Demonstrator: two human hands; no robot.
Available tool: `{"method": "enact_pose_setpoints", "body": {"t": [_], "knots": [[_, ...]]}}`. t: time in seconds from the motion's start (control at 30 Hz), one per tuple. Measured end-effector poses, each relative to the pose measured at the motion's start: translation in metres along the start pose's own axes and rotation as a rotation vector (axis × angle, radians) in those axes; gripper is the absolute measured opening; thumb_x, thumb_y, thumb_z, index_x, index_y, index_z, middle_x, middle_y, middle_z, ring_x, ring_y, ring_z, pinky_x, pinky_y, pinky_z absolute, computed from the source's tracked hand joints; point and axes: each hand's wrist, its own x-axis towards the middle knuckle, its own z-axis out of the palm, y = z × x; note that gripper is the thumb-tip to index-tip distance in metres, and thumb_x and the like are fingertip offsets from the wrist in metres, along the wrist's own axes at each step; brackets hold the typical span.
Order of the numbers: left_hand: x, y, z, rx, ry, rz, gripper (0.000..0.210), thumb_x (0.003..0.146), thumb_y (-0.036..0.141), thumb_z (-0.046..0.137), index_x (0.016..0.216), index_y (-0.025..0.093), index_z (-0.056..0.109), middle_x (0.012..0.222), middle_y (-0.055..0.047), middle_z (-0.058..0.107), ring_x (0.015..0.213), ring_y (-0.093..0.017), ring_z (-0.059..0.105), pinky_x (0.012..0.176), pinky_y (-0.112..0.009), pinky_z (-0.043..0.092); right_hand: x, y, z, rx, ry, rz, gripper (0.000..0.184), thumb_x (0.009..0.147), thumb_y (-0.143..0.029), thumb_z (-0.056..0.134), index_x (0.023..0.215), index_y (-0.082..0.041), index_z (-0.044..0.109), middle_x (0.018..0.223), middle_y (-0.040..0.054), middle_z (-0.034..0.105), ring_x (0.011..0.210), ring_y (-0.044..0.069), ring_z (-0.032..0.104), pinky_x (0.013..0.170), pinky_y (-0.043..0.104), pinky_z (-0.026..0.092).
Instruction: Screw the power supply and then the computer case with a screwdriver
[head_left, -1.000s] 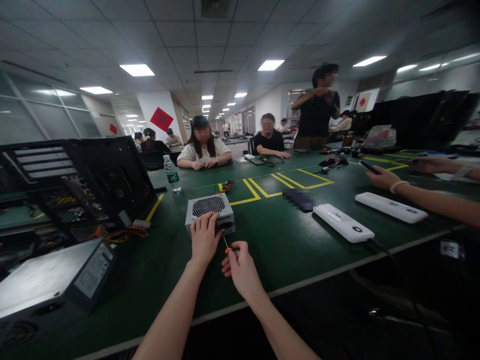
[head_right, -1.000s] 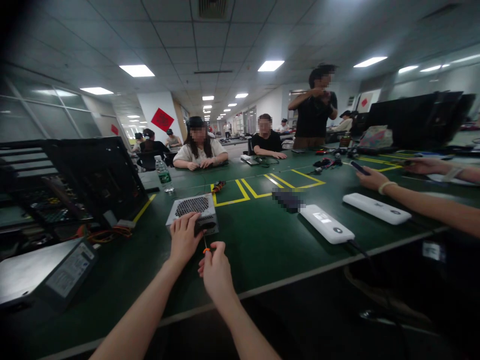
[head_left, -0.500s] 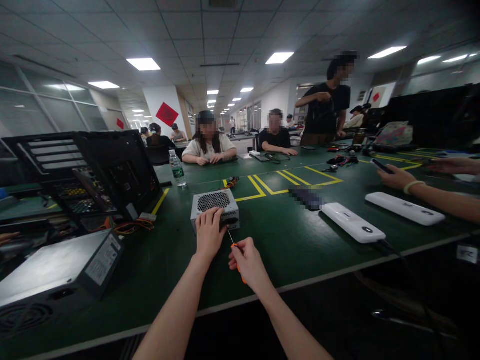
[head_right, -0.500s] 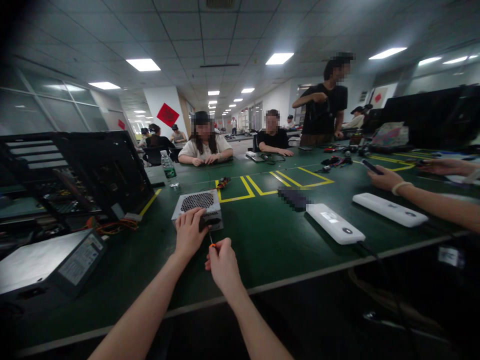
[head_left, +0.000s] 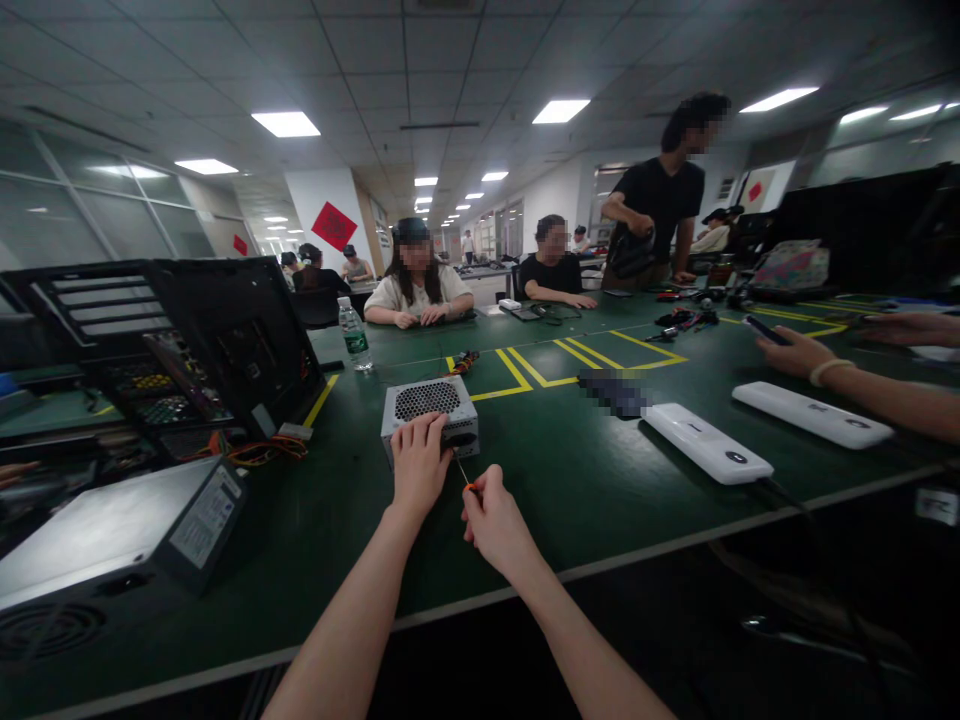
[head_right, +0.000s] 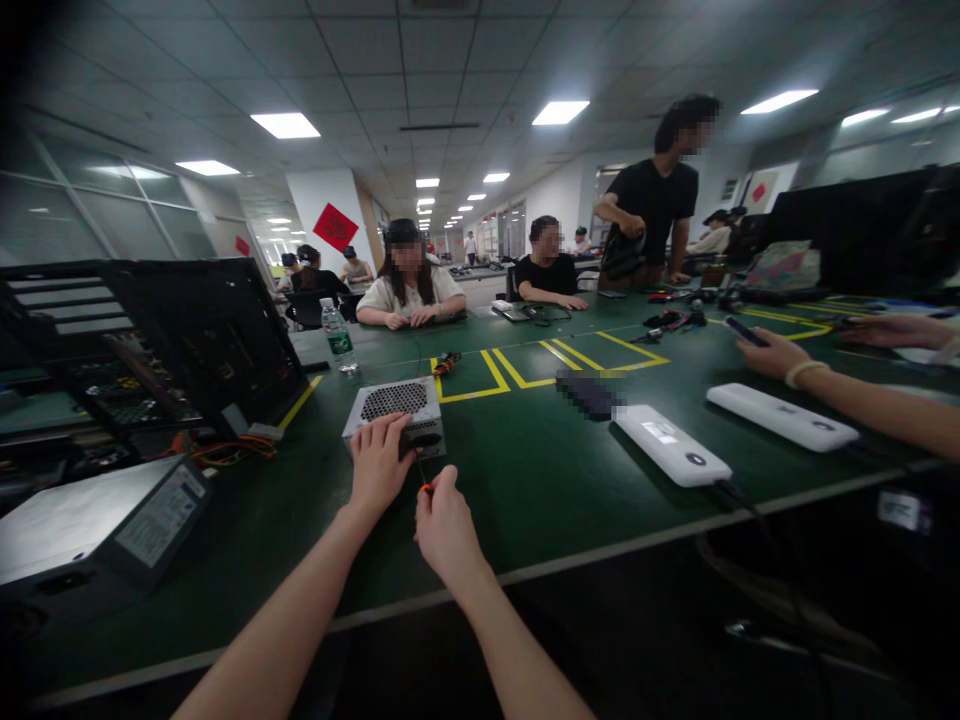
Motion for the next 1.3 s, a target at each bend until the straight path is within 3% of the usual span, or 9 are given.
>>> {"method": "enact_pose_setpoints", "body": {"t": [0.6, 0.87, 1.1, 1.3], "knots": [[0.0002, -0.0019, 0.0011, -0.033, 0.010, -0.011, 0.045, 0.070, 0.021, 0.058, 0.113, 0.022, 0.047, 0.115, -0.008, 0.049, 0.105, -0.024, 0.042, 0.091, -0.040, 0.029, -0.0020, -0.0016, -0.0034, 0.013, -0.009, -0.016, 0.007, 0.080, -0.026, 0.037, 0.079, -0.022, 0.031, 0.058, -0.0063, 0.050, 0.038, 0.009, 0.050, 0.034, 0.018, 0.035], [0.0005, -0.0013, 0.0004, -0.029, 0.000, -0.016, 0.044, 0.070, 0.022, 0.057, 0.112, 0.021, 0.047, 0.115, -0.008, 0.049, 0.105, -0.024, 0.041, 0.091, -0.040, 0.028, -0.0077, -0.0038, 0.0006, -0.272, 0.199, -0.137, 0.018, 0.067, -0.017, 0.050, 0.078, -0.022, 0.037, 0.075, -0.0003, 0.053, 0.070, 0.017, 0.057, 0.062, 0.030, 0.044], [0.0003, -0.0010, -0.0004, -0.025, -0.009, -0.012, 0.044, 0.070, 0.020, 0.057, 0.113, 0.022, 0.047, 0.116, -0.009, 0.049, 0.106, -0.025, 0.041, 0.091, -0.042, 0.027, -0.0016, 0.0037, -0.0012, 0.025, 0.012, 0.035, 0.008, 0.079, -0.027, 0.041, 0.078, -0.019, 0.040, 0.061, -0.0019, 0.055, 0.047, 0.011, 0.057, 0.045, 0.023, 0.045], [-0.0001, -0.0014, -0.0001, -0.028, 0.001, -0.011, 0.044, 0.071, 0.021, 0.056, 0.113, 0.022, 0.047, 0.115, -0.009, 0.049, 0.106, -0.024, 0.041, 0.091, -0.041, 0.027, 0.0001, 0.0012, -0.0011, 0.056, -0.009, 0.043, 0.014, 0.083, -0.026, 0.033, 0.094, -0.018, 0.037, 0.058, -0.0028, 0.057, 0.039, 0.009, 0.051, 0.034, 0.018, 0.038]]}}
